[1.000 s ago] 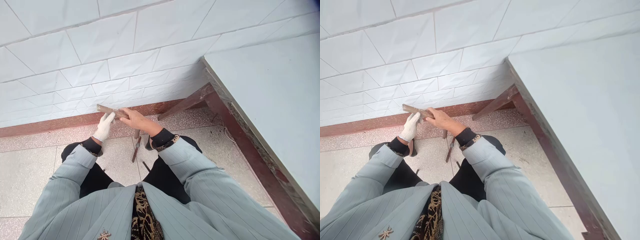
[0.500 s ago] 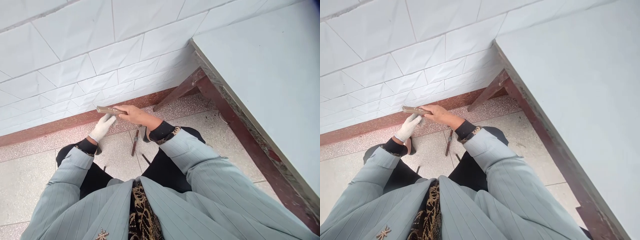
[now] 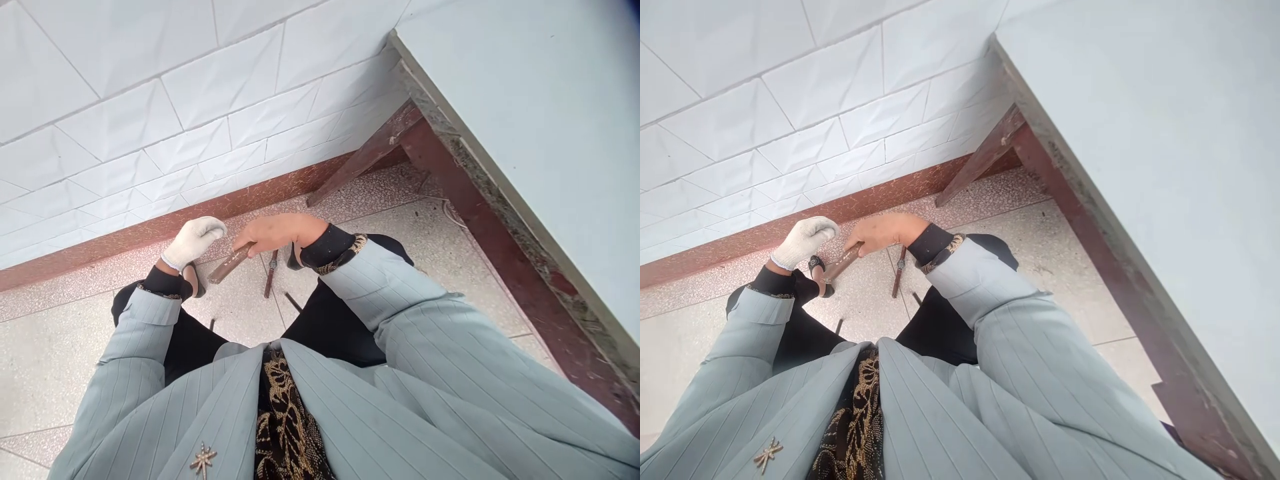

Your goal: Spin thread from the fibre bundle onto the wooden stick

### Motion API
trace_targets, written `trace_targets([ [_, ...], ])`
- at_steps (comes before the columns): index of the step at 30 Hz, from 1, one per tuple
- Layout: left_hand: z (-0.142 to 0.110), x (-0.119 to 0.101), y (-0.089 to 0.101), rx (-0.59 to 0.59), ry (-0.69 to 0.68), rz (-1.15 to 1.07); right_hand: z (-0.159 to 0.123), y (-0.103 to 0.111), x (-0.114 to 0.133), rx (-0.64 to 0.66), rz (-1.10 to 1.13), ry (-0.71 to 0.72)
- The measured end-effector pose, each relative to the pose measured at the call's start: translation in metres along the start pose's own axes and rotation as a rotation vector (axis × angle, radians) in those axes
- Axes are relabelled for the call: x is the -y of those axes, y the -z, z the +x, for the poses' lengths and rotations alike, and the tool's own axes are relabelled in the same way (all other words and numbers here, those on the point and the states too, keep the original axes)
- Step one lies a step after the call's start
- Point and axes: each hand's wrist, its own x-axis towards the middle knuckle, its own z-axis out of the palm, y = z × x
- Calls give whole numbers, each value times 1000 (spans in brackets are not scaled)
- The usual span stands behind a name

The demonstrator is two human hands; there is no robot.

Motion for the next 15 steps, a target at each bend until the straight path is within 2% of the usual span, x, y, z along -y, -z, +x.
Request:
trace_targets([
  [2,3,5,-2,-43,57,-26,-7,10,5,-69,90,30],
  [5,5,12,-10,-79,48,-109,-14,21,5,-304,117,-30],
  [7,4,12,-19,-8,32,-180,-12,22,3,-428,118,-124],
  [9,2,8,-27,125,46,-215,-6,19,1,-502,91,-240],
  [11,0,4,-32,230,56,-214,1,14,1,-514,-27,-352],
  [15,0,3,-28,298,1,-73,7,3,-1,-424,-294,-559],
])
